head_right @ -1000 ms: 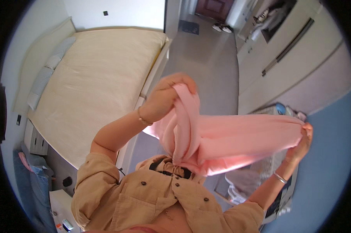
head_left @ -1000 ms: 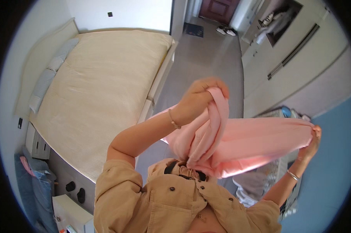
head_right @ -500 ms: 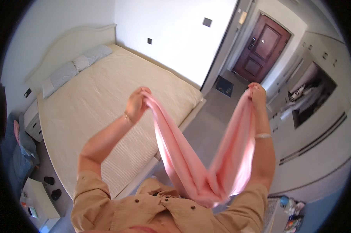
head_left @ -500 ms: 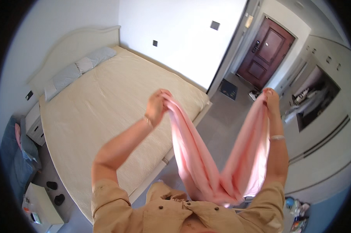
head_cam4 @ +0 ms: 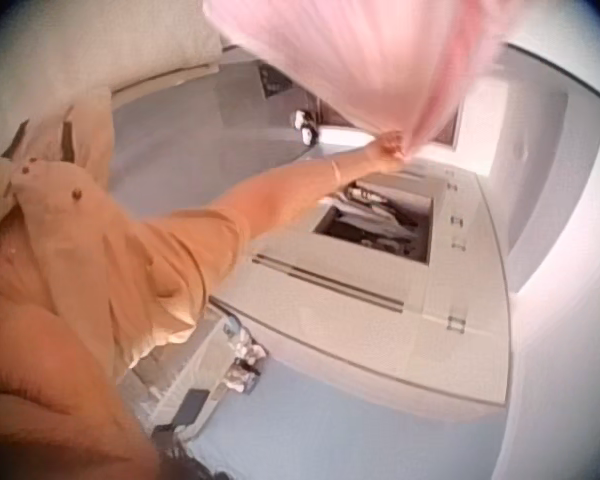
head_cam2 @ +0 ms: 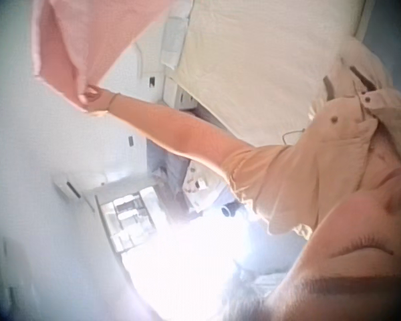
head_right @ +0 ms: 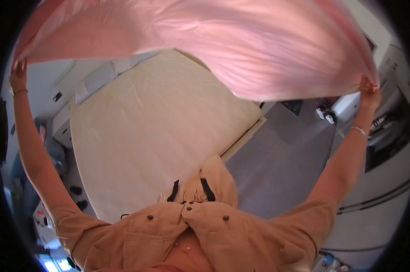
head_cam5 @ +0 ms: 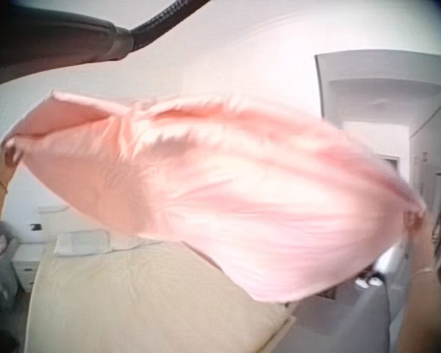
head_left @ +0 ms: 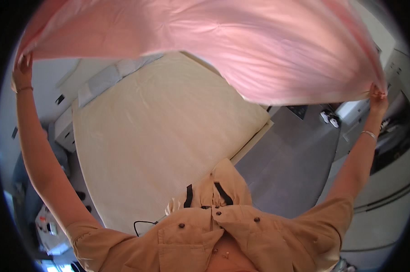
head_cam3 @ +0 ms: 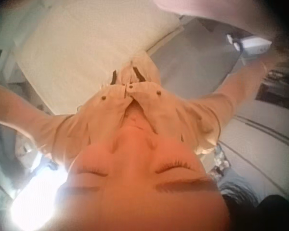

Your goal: The person picks up a pink duvet cover from a bed, spreads it out, and then folds it into a neat rectangle by hand.

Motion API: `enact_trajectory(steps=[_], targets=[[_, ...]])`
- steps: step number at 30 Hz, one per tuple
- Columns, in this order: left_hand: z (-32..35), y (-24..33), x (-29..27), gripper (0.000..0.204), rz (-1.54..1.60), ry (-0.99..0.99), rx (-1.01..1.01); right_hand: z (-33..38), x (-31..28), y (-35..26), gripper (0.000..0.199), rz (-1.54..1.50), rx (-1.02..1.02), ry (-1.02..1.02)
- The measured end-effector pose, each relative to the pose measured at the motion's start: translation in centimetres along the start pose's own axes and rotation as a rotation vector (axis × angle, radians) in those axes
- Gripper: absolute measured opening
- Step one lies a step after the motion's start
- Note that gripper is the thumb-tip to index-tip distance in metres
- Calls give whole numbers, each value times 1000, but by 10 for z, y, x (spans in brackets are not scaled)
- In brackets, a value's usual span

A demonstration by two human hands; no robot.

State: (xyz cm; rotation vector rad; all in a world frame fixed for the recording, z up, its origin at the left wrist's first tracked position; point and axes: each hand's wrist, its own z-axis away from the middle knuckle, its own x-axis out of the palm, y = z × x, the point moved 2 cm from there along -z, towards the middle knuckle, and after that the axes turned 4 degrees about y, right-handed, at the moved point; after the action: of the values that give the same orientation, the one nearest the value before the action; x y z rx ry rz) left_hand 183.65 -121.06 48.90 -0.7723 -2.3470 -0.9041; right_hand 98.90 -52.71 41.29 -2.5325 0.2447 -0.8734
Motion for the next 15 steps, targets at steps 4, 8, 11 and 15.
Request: enact_trajectory(steps=[4,8,11,15], targets=[[24,-11,-174,19,-37,21,-155,-34,-100,75,22,102,113,174],[188,-28,-216,7,-436,296,-169,113,-120,236,22,256,468,378],[272,-73,-298,9,-492,385,-280,173,-169,257,22,349,743,471],[388,-64,-441,14,-655,625,-416,277,-183,315,13,568,879,671]])
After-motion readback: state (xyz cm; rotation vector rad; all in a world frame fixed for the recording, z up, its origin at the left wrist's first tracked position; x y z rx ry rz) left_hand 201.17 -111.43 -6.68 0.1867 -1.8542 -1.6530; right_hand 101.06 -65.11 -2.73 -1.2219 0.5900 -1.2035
